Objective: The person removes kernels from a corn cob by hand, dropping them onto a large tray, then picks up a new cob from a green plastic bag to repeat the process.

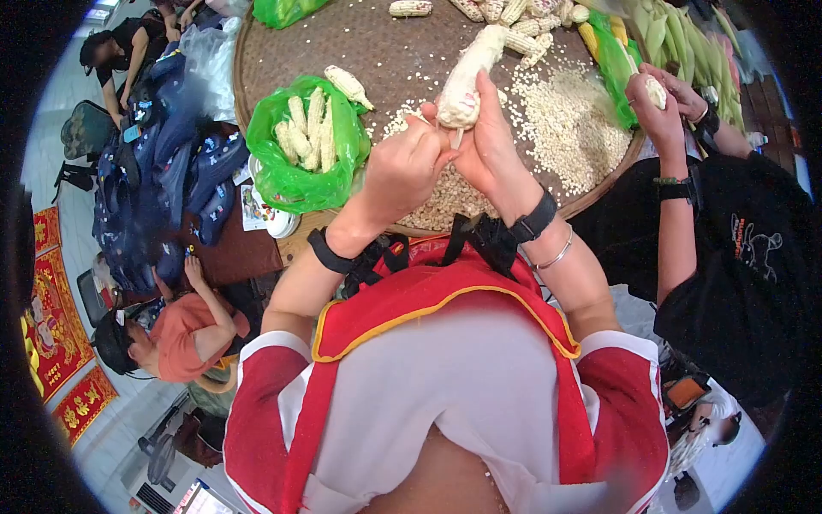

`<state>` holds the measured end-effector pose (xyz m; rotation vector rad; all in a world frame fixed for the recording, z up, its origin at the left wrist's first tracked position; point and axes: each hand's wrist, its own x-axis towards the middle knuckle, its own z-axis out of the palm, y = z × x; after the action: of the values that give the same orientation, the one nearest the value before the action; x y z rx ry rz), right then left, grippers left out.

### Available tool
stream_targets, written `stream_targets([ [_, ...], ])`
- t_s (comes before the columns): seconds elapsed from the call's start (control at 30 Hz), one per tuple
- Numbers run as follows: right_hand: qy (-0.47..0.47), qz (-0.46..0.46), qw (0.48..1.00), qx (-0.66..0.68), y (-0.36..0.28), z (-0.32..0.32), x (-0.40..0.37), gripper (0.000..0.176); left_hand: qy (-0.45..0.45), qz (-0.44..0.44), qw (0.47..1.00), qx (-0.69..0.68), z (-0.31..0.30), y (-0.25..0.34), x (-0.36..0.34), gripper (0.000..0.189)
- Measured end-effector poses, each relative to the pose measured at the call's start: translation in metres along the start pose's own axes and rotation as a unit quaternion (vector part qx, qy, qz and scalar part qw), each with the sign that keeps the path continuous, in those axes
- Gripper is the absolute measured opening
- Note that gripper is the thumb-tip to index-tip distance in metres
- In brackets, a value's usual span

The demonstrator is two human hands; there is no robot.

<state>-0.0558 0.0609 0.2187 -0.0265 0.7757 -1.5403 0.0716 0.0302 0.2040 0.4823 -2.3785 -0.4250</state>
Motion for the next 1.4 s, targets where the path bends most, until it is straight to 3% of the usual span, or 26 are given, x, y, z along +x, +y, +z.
stream_targets([
  [0.2,-0.07,-0.023,0.997,-0.025,-0.001,-0.015,0.01,0.04,0.068,0.029,0.99,-0.122,-0.013,-0.002,0.002,0.013],
  [0.27,-0.059,-0.03,0.996,-0.053,0.001,-0.012,0.006,0.04,0.158,-0.108,0.971,-0.144,-0.019,-0.007,0.008,0.025],
  [0.3,-0.048,-0.038,0.995,-0.084,0.001,-0.008,0.002,0.04,0.157,-0.108,0.971,-0.144,-0.019,-0.008,0.011,0.025],
  [0.33,0.018,-0.051,0.992,-0.111,0.006,0.008,-0.004,0.044,0.124,-0.157,0.952,-0.231,-0.018,-0.01,0.015,0.035],
  [0.4,-0.013,-0.039,0.991,-0.13,0.006,0.005,-0.003,0.047,0.015,-0.221,0.902,-0.37,-0.02,-0.013,0.022,0.06],
  [0.43,-0.042,-0.028,0.988,-0.146,0.007,0.004,-0.004,0.049,0.015,-0.222,0.903,-0.368,-0.019,-0.013,0.021,0.06],
  [0.5,-0.014,-0.033,0.988,-0.152,0.009,0.006,-0.005,0.052,-0.015,-0.271,0.827,-0.492,-0.015,-0.013,0.02,0.058],
  [0.6,-0.025,-0.033,0.981,-0.191,0.008,0.005,-0.008,0.05,-0.013,-0.258,0.868,-0.424,-0.018,-0.009,0.02,0.051],
  [0.67,0.018,-0.001,0.981,-0.193,0.009,0.006,-0.01,0.048,-0.014,-0.266,0.869,-0.417,-0.017,-0.01,0.018,0.048],
  [0.8,-0.019,0.008,0.983,-0.181,0.01,0.004,-0.011,0.044,0.002,-0.275,0.87,-0.41,-0.014,-0.011,0.015,0.04],
  [0.87,0.04,-0.004,0.981,-0.192,0.011,0.011,-0.009,0.046,0.017,-0.271,0.86,-0.431,-0.013,-0.015,0.016,0.043],
  [0.93,0.024,-0.04,0.97,-0.239,0.014,0.003,-0.003,0.045,0.034,-0.267,0.851,-0.452,-0.012,-0.015,0.017,0.045],
  [1.0,0.006,-0.069,0.956,-0.285,0.016,0.0,-0.003,0.045,0.0,-0.27,0.897,-0.351,-0.01,-0.012,0.017,0.051],
  [1.1,-0.003,-0.081,0.946,-0.315,0.016,0.0,-0.006,0.045,-0.011,-0.231,0.917,-0.324,-0.012,-0.012,0.017,0.057],
  [1.23,0.007,-0.058,0.951,-0.303,0.02,0.0,-0.01,0.045,-0.02,-0.279,0.892,-0.355,-0.014,-0.015,0.016,0.057],
  [1.3,0.007,-0.061,0.952,-0.299,0.018,0.001,-0.01,0.045,0.008,-0.225,0.917,-0.33,-0.013,-0.017,0.014,0.049],
  [1.4,0.01,-0.06,0.96,-0.274,0.011,0.001,-0.007,0.046,0.029,-0.225,0.932,-0.284,-0.018,-0.025,0.013,0.037],
])
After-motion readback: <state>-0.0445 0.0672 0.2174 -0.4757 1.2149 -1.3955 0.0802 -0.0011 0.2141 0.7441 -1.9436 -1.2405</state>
